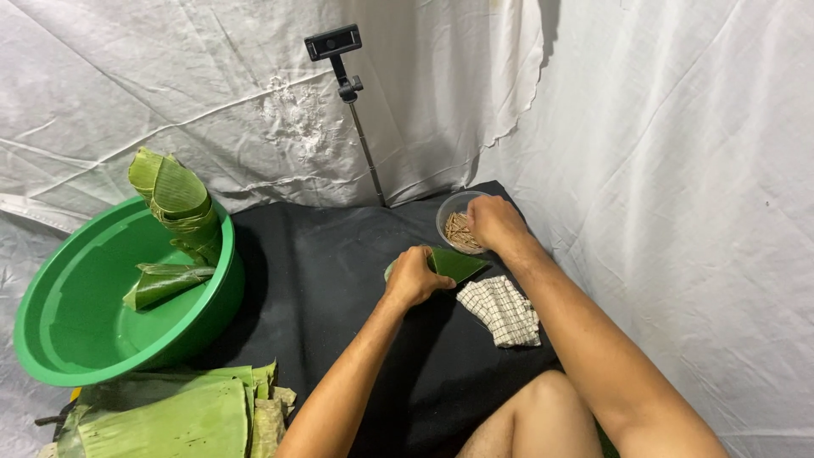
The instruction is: Cleaning banana leaves with a cloth and folding them into cone shapes.
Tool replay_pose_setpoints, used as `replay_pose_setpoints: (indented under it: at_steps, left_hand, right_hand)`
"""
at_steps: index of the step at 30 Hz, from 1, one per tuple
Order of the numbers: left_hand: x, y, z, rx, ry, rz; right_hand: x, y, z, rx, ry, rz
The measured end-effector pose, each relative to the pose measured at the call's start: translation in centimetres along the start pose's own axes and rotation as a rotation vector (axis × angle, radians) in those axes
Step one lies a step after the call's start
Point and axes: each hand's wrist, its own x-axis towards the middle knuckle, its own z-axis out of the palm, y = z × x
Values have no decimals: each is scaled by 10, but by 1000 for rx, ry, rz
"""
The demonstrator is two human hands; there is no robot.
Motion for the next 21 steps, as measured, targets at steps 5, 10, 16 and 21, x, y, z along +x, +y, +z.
replay_pose_setpoints:
  at_steps: [5,10,16,21]
  left_hand:
    - [0,-2,1,12,6,-9]
    - [-2,4,-2,3,6,5]
    - [-3,3,-1,1,14,5]
    - [-7,6,-1,14,15,11]
  right_hand:
    - [-8,-23,-8,118,32,23]
    - [8,-25,6,122,-37,151]
    - [13,-23,10,159,-82,222]
    - [17,-17,12,186,-13,183]
